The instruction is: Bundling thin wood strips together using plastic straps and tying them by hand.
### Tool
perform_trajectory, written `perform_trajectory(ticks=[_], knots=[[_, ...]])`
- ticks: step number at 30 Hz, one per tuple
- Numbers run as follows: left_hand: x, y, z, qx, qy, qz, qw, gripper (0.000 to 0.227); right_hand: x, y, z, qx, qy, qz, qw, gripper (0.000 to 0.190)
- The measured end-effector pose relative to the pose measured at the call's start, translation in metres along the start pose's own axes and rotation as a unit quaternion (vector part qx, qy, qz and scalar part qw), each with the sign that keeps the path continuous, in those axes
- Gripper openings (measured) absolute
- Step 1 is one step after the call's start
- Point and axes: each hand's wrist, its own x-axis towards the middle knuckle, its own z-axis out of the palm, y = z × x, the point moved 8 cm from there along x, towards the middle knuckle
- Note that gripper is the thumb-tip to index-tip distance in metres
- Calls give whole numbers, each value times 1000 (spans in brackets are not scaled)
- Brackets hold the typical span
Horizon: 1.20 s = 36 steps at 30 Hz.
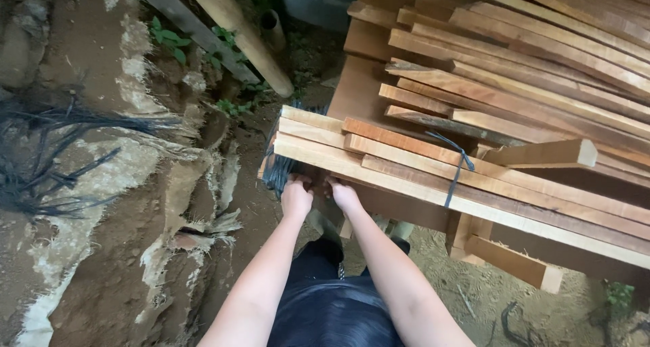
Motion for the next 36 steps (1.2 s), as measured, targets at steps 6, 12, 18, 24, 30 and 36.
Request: perform_trajectory(ticks=[6,12,18,24,30,36], knots=[[-4,6,-5,11,25,10,1000,33,12,4,-2,-16,-12,-36,999,83],[-9,16,-15,-13,18,4,1000,35,41,29,-11,144,-33,-45,988,52],[6,-2,12,27,12,9,1000,43,-81,-49,-71,-246,-102,-271,925,35],[-71,44,-24,42,185,92,978,21,-123,-89,-171,-422,-65,-325,844,33],[-116,143,40,-68,203,243,946,17,-178,-85,-313,-424,-48,-336,840,39],[-180,296,95,-65,206,365,906,24,-80,5,-444,-347,52,-355,866,31]])
